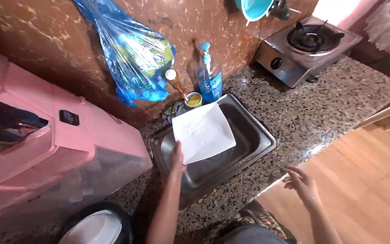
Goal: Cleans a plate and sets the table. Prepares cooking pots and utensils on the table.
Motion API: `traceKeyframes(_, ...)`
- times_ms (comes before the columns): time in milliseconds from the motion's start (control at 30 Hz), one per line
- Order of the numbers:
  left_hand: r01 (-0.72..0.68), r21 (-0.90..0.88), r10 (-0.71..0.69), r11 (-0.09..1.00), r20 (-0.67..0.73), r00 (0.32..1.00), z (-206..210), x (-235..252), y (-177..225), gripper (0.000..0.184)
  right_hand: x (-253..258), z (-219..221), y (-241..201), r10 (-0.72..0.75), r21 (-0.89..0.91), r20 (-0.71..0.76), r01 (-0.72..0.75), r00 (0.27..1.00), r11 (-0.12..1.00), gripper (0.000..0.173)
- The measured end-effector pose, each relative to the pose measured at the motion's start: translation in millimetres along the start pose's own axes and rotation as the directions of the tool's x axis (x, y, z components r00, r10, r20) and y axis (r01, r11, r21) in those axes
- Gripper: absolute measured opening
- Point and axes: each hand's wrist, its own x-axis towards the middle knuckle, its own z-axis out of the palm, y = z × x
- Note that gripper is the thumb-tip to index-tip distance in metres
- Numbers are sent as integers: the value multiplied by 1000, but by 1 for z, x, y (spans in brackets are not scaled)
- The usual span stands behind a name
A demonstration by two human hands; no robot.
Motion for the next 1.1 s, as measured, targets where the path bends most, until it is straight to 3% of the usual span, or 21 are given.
traceKeyframes(367,-45,1,44,999,104,994,37,-33,16,48,-5,21,-33,-49,103,25,46,998,994,33)
traceKeyframes(600,-5,54,-7,999,221,975,101,-67,15,47,0,9,-57,-78,276,107,46,991,960,39)
traceKeyframes(833,6,101,-40,995,335,941,200,-124,-4,48,3,-70,-49,-162,454,106,97,981,886,34)
traceKeyframes(1100,-23,133,-39,991,443,896,339,-203,-27,47,13,-216,-36,-248,443,-17,230,969,867,30)
